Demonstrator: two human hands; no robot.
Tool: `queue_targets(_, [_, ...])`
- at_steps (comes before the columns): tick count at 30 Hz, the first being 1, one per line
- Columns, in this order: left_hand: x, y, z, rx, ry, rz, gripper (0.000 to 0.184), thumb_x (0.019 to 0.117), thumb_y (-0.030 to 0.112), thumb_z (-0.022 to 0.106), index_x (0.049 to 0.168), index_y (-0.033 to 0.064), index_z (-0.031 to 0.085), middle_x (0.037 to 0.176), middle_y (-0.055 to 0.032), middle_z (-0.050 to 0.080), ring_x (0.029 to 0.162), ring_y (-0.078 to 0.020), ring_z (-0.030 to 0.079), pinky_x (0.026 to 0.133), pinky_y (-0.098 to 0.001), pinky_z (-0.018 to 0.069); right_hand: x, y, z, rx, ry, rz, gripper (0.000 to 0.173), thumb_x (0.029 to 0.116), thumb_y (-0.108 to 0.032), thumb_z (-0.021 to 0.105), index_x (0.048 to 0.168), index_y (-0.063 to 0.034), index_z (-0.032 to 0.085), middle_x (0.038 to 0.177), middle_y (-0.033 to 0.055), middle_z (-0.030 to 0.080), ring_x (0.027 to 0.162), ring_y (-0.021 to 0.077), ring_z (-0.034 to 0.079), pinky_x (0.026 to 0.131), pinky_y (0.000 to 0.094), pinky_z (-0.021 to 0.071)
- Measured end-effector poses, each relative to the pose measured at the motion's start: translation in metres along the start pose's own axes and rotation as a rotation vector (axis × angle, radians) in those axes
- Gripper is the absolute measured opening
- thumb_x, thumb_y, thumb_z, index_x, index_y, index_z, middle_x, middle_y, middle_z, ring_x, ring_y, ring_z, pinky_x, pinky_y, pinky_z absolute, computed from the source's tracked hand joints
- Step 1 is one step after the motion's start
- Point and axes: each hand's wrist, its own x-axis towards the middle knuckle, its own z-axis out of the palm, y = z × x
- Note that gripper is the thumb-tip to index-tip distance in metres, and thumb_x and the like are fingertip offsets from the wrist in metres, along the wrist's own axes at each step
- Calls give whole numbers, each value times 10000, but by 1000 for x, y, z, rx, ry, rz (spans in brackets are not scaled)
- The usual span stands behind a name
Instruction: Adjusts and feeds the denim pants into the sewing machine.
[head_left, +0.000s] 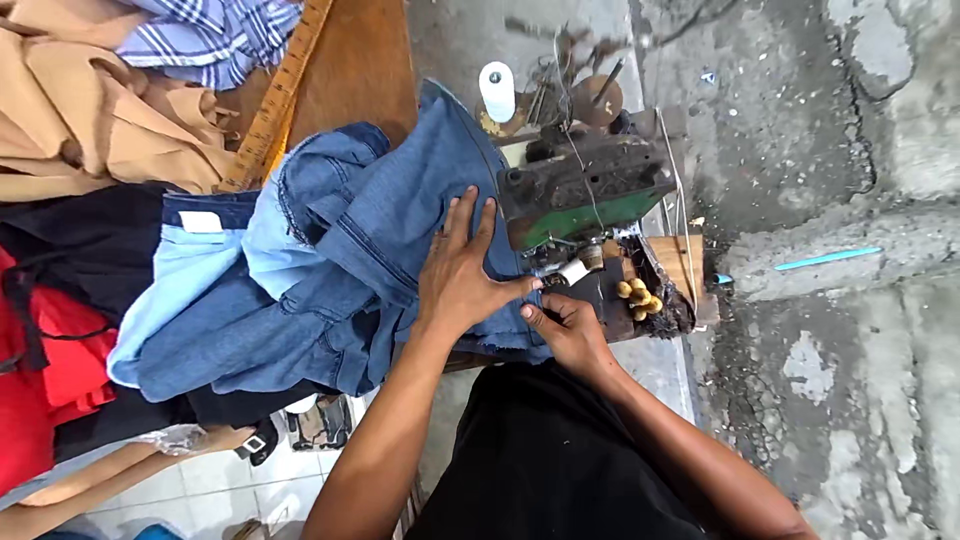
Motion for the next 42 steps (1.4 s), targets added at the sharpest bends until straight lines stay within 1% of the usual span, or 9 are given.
queue_targets(7, [-4, -1, -4, 0, 32, 21, 1182, 689, 842, 691, 1596, 150, 380, 1717, -60, 205, 1582, -314, 173, 1226, -599, 246, 0, 3, 2, 26, 17, -19, 227, 986, -252, 680, 878, -63, 740, 717, -45, 660, 648, -19, 588, 625, 178, 494])
queue_targets(9, [-20, 14, -3, -28, 140, 11, 915, 818, 653, 736, 1536, 143, 488, 1669, -84, 335, 1546, -344, 283, 1183, -627, 323, 5, 1, 0, 49, 13, -47, 220, 984, -244, 680, 884, -56, 733, 738, -32, 682, 670, -3, 626, 646, 191, 533])
queue_targets(11, [-41, 21, 9, -50, 175, -1, 572, 958, 499, 645, 1429, 175, 628, 1584, -82, 478, 1479, -322, 423, 1113, -601, 422, 5, -2, 0, 72, 3, -20, 207, 983, -227, 681, 887, -51, 730, 740, -29, 690, 673, 7, 650, 658, 197, 562])
queue_targets(12, [-49, 18, 15, -68, 151, -4, 510, 995, 493, 592, 1409, 201, 649, 1589, -60, 475, 1482, -299, 422, 1113, -577, 432, 1, -2, 2, 89, -1, 10, 198, 983, -214, 686, 887, -47, 729, 735, -24, 693, 670, 14, 657, 659, 200, 570])
queue_targets(16, [-40, 5, 15, -90, 85, 28, 565, 989, 571, 553, 1440, 237, 619, 1639, -36, 398, 1528, -281, 338, 1164, -570, 372, 1, -5, 3, 125, 10, 33, 178, 980, -184, 693, 884, -36, 719, 722, -15, 694, 649, 26, 660, 631, 192, 565])
queue_targets(24, [-30, -5, 6, -58, -20, 53, 780, 885, 727, 580, 1515, 271, 529, 1691, -12, 288, 1562, -273, 249, 1201, -569, 308, -3, -2, 5, 148, 9, 18, 156, 987, -153, 679, 910, -24, 723, 756, 0, 725, 668, 49, 689, 660, 211, 592])
queue_targets(31, [-17, -10, 2, -62, -12, 67, 813, 860, 741, 610, 1515, 265, 530, 1696, -8, 275, 1569, -273, 228, 1207, -562, 297, -3, -1, 6, 174, 15, 21, 176, 1006, -137, 643, 890, -22, 708, 753, -1, 729, 668, 50, 692, 668, 213, 594])
queue_targets(36, [-10, -13, -4, -43, -57, 59, 962, 755, 809, 657, 1539, 276, 497, 1708, 0, 239, 1576, -290, 196, 1193, -625, 278, -1, -3, 7, 188, 20, 35, 189, 1017, -122, 618, 885, -17, 704, 758, -2, 727, 683, 49, 696, 684, 215, 599])
queue_targets(42, [-2, -14, -7, -34, -44, 54, 999, 737, 822, 661, 1551, 271, 480, 1722, 9, 193, 1583, -281, 169, 1197, -600, 281, 0, -5, 7, 214, 45, 57, 256, 1048, -157, 575, 872, -19, 699, 738, 0, 724, 659, 57, 693, 666, 222, 596])
